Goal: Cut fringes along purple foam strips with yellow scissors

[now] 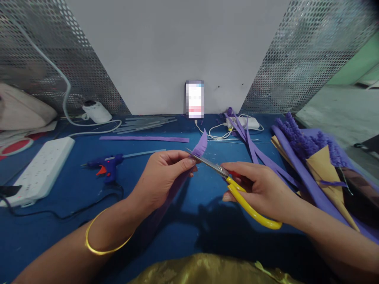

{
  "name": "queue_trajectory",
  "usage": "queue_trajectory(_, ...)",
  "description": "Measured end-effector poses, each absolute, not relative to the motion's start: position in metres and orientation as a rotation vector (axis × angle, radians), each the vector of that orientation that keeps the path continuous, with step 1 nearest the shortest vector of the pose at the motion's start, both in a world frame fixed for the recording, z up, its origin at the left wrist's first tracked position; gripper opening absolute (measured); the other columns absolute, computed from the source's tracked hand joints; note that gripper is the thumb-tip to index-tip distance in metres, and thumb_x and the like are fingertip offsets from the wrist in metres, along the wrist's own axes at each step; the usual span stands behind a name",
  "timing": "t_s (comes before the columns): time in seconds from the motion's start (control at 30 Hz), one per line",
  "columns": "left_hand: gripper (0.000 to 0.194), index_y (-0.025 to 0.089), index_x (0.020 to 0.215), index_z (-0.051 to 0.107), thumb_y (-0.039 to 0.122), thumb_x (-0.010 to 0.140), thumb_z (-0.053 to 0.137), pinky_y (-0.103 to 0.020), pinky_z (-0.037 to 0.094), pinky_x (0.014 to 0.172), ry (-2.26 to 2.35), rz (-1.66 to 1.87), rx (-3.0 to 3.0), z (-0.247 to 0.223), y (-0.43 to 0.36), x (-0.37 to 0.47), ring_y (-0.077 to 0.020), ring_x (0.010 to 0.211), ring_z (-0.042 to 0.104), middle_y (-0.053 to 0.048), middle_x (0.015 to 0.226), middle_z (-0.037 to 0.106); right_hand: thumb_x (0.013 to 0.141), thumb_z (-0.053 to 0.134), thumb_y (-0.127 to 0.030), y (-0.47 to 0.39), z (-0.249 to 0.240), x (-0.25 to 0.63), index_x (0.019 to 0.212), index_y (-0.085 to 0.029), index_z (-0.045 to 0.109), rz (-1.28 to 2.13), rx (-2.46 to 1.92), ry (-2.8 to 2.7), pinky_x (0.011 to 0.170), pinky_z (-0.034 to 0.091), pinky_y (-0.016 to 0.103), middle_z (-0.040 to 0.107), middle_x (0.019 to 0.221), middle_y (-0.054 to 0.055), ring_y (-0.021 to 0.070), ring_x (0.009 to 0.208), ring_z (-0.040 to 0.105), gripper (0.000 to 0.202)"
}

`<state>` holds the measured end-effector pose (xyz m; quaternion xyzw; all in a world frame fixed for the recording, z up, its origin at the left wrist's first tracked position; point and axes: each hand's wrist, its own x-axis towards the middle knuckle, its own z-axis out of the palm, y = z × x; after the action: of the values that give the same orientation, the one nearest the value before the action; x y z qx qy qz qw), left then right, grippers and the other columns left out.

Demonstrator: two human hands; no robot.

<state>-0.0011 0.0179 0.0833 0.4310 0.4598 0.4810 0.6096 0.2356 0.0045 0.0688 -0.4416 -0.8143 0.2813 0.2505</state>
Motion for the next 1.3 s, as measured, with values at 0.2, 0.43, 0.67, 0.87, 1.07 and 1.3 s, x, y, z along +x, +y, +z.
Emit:
queue_trajectory(0.2,0.004,0.019,0.07,0.08,0.019,0.073,0.081,-0.013,0.046,0.057,1.018,1.102,1.006,0.082,0.018,-0.001,-0.007,0.06,0.06,0.001,0.062,0.07,0.084,0.074,-0.041,0.005,0.069,0.235,0.112,-0.024,0.07,0.859,-1.19,-2.202,0.059,0.039,0.024,0.062,0.078,-0.001,0.0145,0.067,0.05,0.033)
queue_trajectory(0.43,0.003,0.02,0.071,0.081,0.021,0.072,0.083,-0.013,0.047,0.058,1.009,1.08,0.996,0.083,0.019,-0.002,-0.0072,0.061,0.061,0.001,0.065,0.071,0.085,0.071,-0.047,0.006,0.073,0.236,0.102,-0.02,0.071,1.089,-1.214,-2.15,0.055,0.035,0.024,0.051,0.07,-0.003,0.0123,0.061,0.04,0.032)
queue_trajectory(0.67,0.007,0.017,0.071,0.079,0.023,0.075,0.079,-0.014,0.048,0.06,1.015,1.046,0.971,0.085,0.019,-0.003,-0.0076,0.06,0.062,0.001,0.063,0.07,0.084,0.071,-0.045,0.009,0.076,0.235,0.089,-0.018,0.067,1.235,-1.21,-2.094,0.056,0.033,0.024,0.046,0.072,-0.003,0.0121,0.064,0.036,0.027)
queue_trajectory(0.87,0.011,0.016,0.069,0.078,0.025,0.073,0.081,-0.014,0.045,0.056,1.005,1.014,0.928,0.086,0.02,-0.004,-0.0071,0.058,0.06,0.0,0.062,0.069,0.081,0.072,-0.04,0.01,0.08,0.234,0.08,-0.018,0.062,1.431,-1.162,-1.973,0.055,0.028,0.025,0.04,0.072,-0.004,0.0114,0.065,0.032,0.025)
queue_trajectory(1.07,0.009,0.018,0.069,0.079,0.025,0.068,0.086,-0.018,0.047,0.061,1.035,1.065,0.965,0.086,0.02,-0.002,-0.0095,0.061,0.061,-0.001,0.063,0.071,0.08,0.074,-0.042,0.009,0.073,0.235,0.091,-0.018,0.07,1.302,-1.186,-2.007,0.057,0.037,0.025,0.053,0.075,-0.002,0.0133,0.066,0.043,0.026)
queue_trajectory(1.3,0.017,0.018,0.069,0.079,0.032,0.065,0.088,-0.022,0.045,0.06,1.136,1.129,1.063,0.087,0.017,-0.003,-0.012,0.061,0.059,-0.001,0.062,0.07,0.08,0.077,-0.042,0.007,0.067,0.238,0.118,-0.024,0.069,0.89,-1.215,-2.173,0.063,0.046,0.026,0.066,0.088,0.002,0.0165,0.073,0.056,0.043)
